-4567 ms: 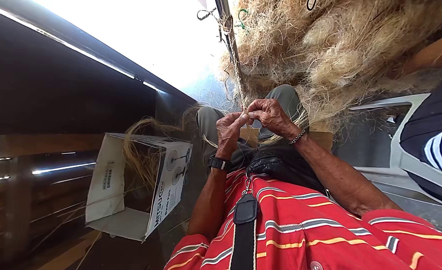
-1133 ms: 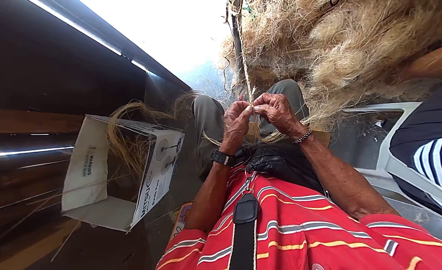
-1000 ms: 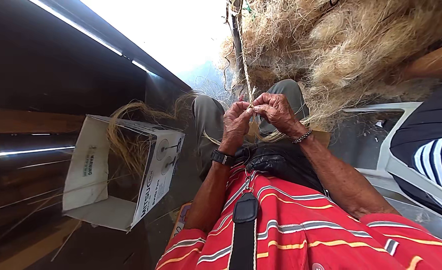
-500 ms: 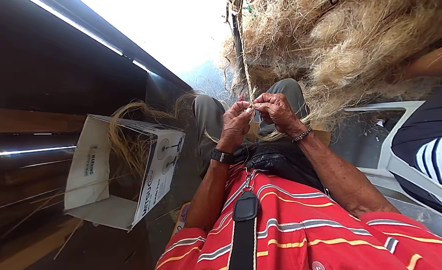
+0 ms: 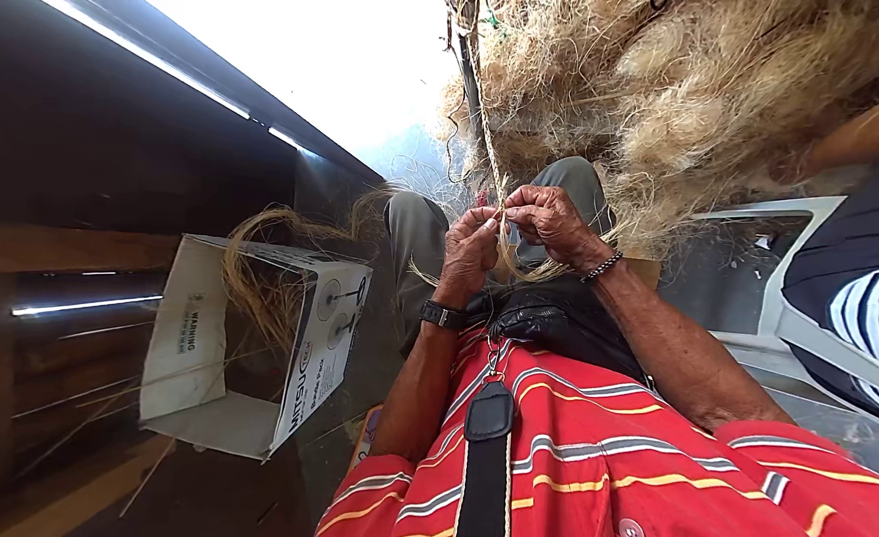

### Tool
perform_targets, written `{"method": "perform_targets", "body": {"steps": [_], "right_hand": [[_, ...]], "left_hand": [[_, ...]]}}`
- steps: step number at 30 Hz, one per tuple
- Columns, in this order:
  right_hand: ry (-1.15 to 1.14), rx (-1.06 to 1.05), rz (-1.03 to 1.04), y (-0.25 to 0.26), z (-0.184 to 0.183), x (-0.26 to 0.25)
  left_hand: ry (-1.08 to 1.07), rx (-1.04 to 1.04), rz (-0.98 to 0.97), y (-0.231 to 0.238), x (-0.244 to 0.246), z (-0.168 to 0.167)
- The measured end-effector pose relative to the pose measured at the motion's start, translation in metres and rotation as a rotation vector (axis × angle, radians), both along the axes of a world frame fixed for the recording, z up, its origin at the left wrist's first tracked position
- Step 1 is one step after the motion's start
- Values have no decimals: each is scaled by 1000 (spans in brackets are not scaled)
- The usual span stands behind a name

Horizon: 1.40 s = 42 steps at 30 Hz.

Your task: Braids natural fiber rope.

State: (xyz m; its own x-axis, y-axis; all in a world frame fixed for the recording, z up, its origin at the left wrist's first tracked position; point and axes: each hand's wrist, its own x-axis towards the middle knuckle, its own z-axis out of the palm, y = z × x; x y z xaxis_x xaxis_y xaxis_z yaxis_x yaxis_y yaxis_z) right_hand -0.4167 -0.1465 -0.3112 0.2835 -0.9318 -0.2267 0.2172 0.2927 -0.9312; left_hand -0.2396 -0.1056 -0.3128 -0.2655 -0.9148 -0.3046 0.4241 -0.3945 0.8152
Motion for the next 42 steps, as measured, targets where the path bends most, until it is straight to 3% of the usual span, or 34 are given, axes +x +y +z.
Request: {"method": "perform_targets", "body": {"steps": [8, 14, 18, 23, 26, 34, 42], "right_hand": [[-25, -23, 19, 3, -4, 0], [-15, -8, 21, -1, -3, 9], [-30, -62, 16, 15, -3, 2], [103, -207, -6, 22, -2, 1], [161, -240, -11, 20, 3, 2], [182, -163, -60, 7, -2, 9], [50, -65, -129, 11, -3, 7]], "left_hand": [[122, 234, -33, 0, -1, -1], [301, 385, -201, -3, -1, -9], [-61, 290, -194, -2, -1, -1], [-459, -89, -76, 8, -2, 6], [-490, -233, 24, 8, -10, 11], [-700, -204, 80, 7, -12, 10], [-651, -169, 96, 4, -13, 14]]}}
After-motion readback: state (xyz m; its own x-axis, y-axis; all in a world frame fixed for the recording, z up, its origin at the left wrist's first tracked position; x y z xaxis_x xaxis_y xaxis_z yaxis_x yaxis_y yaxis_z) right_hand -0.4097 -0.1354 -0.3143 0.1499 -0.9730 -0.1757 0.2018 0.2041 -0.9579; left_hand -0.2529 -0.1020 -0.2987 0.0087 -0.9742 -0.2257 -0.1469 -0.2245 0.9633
